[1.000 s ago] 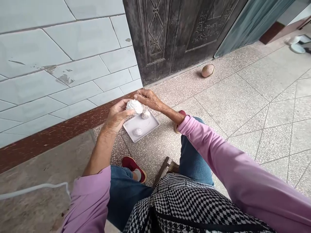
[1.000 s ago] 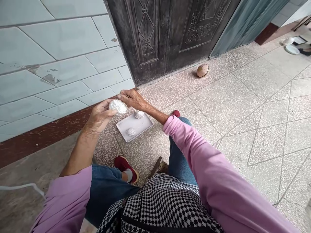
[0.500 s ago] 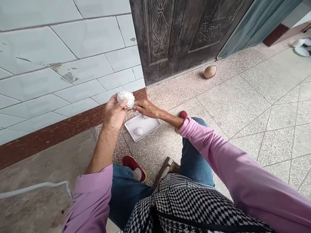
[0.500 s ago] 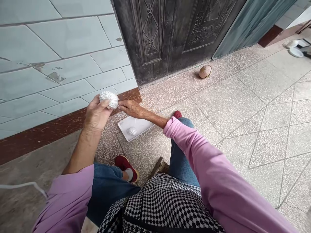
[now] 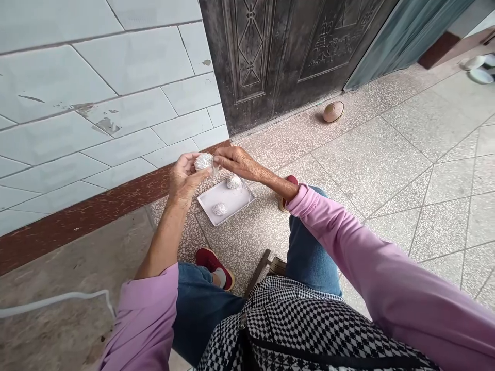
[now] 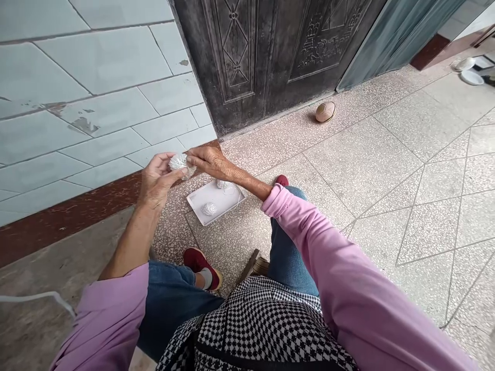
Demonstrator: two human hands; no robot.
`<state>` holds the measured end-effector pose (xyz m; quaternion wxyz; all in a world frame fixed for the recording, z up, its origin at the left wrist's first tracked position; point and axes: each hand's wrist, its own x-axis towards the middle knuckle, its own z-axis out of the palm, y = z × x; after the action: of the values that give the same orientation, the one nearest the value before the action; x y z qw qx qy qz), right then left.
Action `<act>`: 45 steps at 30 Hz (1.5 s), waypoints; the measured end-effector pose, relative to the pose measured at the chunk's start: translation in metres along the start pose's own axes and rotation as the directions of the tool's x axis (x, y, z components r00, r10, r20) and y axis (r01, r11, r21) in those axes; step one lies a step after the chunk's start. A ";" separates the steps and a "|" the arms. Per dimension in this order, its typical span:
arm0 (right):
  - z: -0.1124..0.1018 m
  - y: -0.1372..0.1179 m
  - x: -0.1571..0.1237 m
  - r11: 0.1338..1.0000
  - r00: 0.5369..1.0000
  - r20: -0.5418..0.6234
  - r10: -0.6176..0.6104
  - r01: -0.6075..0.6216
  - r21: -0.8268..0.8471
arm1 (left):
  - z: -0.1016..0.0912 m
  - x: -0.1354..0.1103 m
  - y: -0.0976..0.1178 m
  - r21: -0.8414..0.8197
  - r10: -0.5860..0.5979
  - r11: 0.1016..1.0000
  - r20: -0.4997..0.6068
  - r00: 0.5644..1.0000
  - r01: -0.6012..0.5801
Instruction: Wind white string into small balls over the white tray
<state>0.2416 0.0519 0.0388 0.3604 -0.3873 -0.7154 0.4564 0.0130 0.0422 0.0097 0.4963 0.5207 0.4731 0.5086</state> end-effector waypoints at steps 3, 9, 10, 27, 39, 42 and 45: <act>-0.012 0.011 0.005 0.999 0.998 -0.067 0.004 -0.001 0.042 | 0.006 -0.007 0.011 -0.032 -0.072 0.997 0.111 0.991 0.076; -0.010 0.027 0.010 0.998 0.991 -0.129 -0.035 0.041 0.044 | 0.012 -0.014 0.018 -0.137 -0.109 0.980 0.228 0.968 0.142; -0.008 0.029 0.012 0.999 0.992 -0.127 -0.028 0.033 0.035 | 0.012 -0.015 0.018 -0.156 -0.111 0.977 0.226 0.968 0.148; 0.030 0.013 0.005 0.988 0.994 0.079 0.075 -0.064 -0.138 | -0.001 0.003 -0.004 -0.276 -0.025 0.961 -0.097 0.995 -0.003; 0.008 0.021 0.001 0.995 0.995 0.043 -0.093 0.093 -0.018 | 0.000 0.008 -0.011 -0.018 -0.017 1.000 -0.168 0.986 0.014; -0.009 0.029 0.009 0.991 0.989 -0.062 -0.132 0.132 -0.001 | 0.005 0.000 0.000 0.010 -0.079 0.997 -0.054 0.995 0.080; -0.018 0.037 0.014 0.986 0.980 -0.113 -0.165 0.166 0.006 | 0.010 -0.008 0.009 -0.027 -0.124 0.992 0.044 0.991 0.126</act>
<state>0.2598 0.0813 0.0127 0.4399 -0.3486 -0.7201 0.4080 0.0227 0.0336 0.0186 0.5449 0.4932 0.4865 0.4724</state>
